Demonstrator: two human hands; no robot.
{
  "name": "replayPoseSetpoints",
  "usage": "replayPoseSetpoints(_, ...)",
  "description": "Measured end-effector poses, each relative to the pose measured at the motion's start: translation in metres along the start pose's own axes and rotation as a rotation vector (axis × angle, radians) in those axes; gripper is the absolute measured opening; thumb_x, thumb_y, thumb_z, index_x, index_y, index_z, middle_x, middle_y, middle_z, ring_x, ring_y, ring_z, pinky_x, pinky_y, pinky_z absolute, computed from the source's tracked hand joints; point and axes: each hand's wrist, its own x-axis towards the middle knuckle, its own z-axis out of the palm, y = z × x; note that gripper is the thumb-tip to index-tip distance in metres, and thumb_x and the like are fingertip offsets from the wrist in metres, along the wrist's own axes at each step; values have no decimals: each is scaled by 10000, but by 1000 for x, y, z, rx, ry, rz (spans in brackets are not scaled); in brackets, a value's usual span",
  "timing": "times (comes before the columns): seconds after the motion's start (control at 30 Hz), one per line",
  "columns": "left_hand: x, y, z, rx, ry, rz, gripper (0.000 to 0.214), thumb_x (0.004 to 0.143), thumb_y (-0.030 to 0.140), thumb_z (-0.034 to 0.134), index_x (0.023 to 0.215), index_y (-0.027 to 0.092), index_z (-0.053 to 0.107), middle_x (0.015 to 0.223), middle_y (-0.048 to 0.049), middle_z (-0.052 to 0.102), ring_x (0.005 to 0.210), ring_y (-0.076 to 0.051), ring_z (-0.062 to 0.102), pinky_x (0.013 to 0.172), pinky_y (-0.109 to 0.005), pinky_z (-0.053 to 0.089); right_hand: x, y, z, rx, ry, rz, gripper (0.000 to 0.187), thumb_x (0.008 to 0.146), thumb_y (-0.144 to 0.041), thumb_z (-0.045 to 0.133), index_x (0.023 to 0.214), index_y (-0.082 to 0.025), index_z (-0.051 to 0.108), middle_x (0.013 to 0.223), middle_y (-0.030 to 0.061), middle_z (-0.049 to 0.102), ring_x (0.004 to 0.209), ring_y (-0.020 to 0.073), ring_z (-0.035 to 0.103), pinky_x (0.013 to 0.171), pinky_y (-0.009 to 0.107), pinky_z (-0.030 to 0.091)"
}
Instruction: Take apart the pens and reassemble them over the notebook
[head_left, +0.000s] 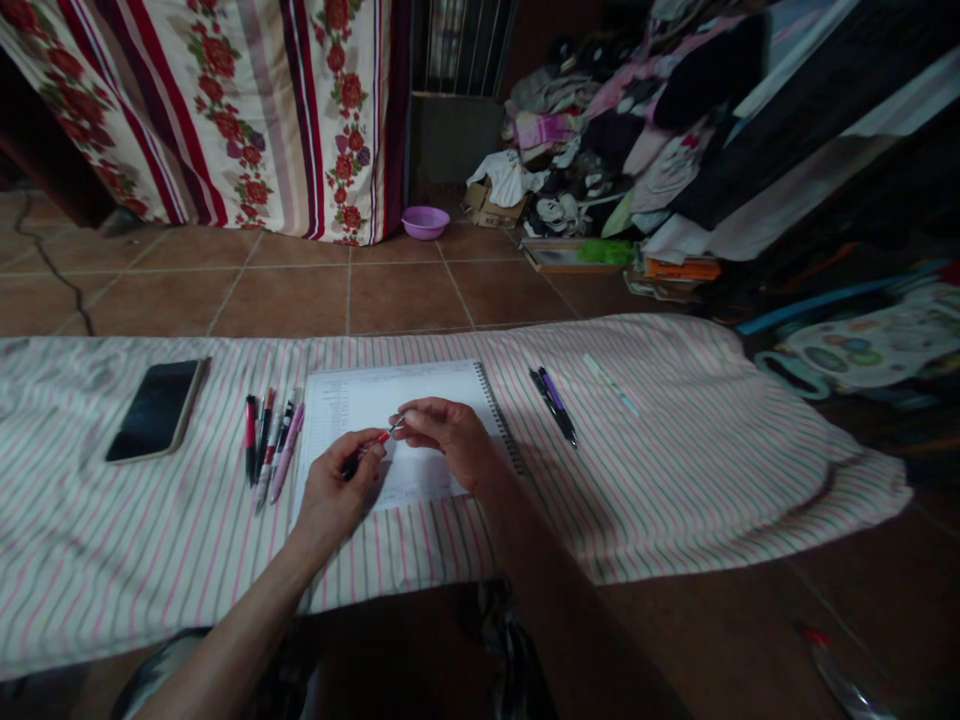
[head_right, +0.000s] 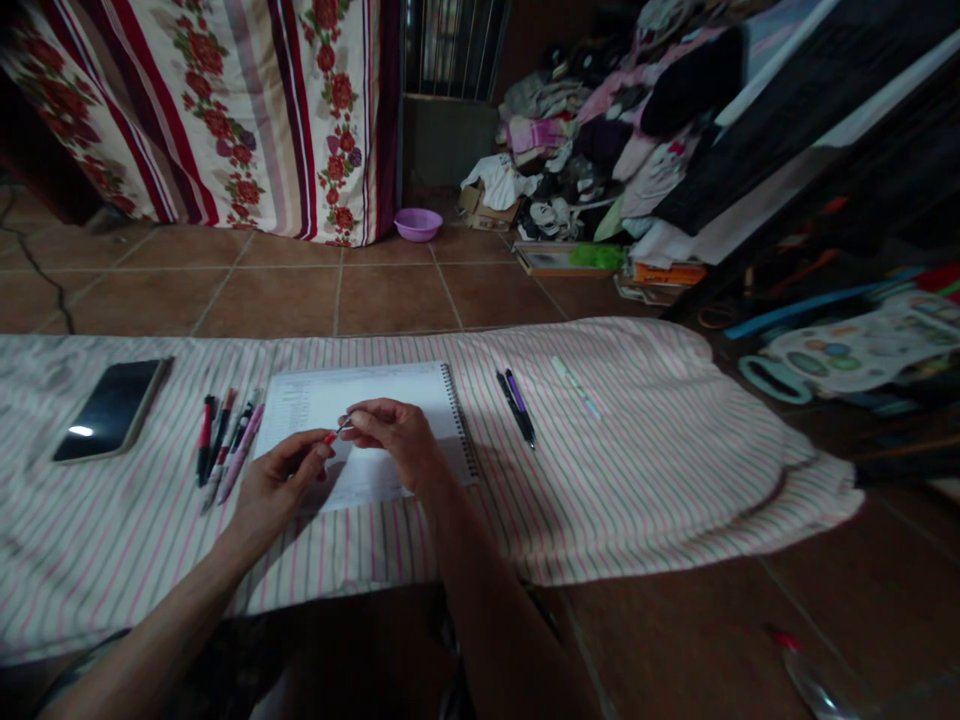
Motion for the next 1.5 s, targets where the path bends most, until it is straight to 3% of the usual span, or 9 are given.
replayPoseSetpoints(0.47,1,-1,-1,56,-9,11,301,758,388,566,940,166,658,763,-34,666,577,-119,561,561,-242,457,4,6,6,-137,-4,-101,187,646,-291,681,794,-176,676,711,3,683,655,112,626,621,247,495)
replayPoseSetpoints(0.8,0,0,2,-95,-12,-54,300,736,375,594,931,151,636,683,2,610,552,-93,518,532,-215,444,4,8,8,-216,9,-146,156,667,-256,639,808,-196,668,738,-11,671,610,84,564,525,202,426)
replayPoseSetpoints(1.1,-2,4,2,-175,-10,-66,279,725,347,613,918,149,642,705,0,620,555,-82,523,552,-214,459,5,11,8,-167,-17,-160,210,666,-276,650,861,-200,662,794,-4,668,622,76,545,529,196,419)
replayPoseSetpoints(1.5,-1,6,4,-213,6,-94,300,711,361,627,919,146,640,703,-2,619,562,-89,539,555,-222,484,4,12,10,-217,12,-146,162,675,-288,648,799,-188,678,685,-19,640,584,78,513,526,203,403)
